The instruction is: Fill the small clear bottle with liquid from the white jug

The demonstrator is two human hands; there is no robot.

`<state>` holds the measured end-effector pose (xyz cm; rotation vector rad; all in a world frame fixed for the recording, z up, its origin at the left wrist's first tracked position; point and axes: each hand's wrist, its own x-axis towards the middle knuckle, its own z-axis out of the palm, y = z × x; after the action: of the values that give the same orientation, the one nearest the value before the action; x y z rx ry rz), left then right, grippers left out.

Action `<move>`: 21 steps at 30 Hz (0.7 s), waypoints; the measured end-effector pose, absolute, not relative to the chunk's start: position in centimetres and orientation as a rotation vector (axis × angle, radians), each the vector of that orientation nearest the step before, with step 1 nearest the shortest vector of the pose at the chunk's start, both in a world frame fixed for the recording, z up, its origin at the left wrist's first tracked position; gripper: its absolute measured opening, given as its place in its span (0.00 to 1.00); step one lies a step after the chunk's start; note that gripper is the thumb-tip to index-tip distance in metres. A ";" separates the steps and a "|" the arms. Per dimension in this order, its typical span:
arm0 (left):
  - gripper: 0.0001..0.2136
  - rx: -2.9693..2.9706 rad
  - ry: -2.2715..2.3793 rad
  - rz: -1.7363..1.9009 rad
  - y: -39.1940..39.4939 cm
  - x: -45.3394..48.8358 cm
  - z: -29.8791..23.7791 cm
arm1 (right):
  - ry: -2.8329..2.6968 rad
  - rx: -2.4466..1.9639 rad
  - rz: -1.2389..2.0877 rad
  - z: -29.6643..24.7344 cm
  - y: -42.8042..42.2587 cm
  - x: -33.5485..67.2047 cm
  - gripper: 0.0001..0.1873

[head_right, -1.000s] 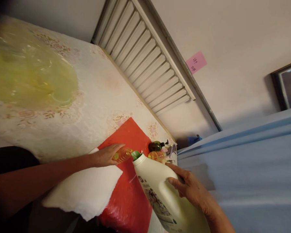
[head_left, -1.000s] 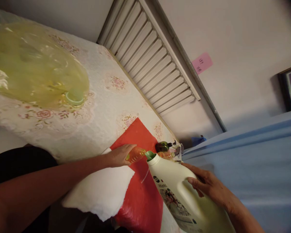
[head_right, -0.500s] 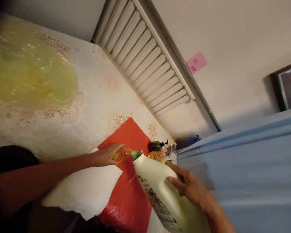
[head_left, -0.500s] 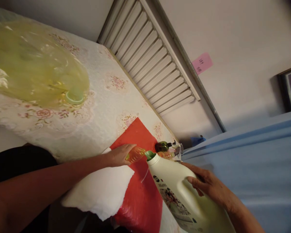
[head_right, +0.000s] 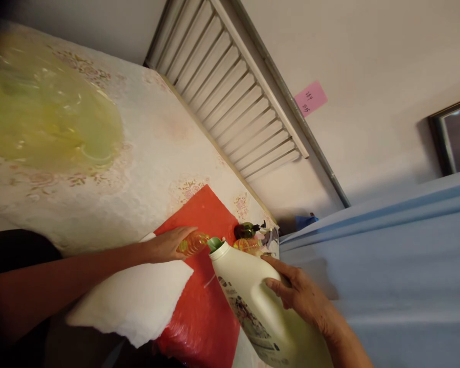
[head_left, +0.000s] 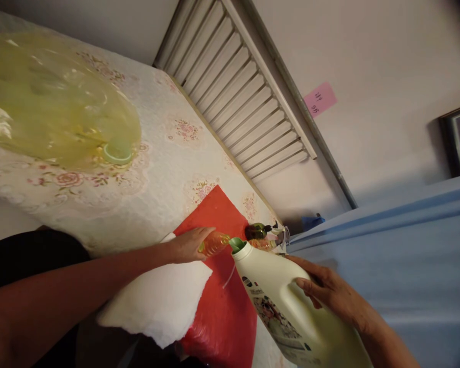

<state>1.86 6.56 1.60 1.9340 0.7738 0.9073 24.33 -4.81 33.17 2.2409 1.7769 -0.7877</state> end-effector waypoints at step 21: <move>0.38 1.940 0.780 0.881 6.6 1.8 1.5 | 1.788 2.234 -0.776 33.2 -4.7 24.1 0.38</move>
<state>1.80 6.57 1.52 1.9396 0.7803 0.8805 24.12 -4.75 33.18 2.2340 1.7877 -0.7765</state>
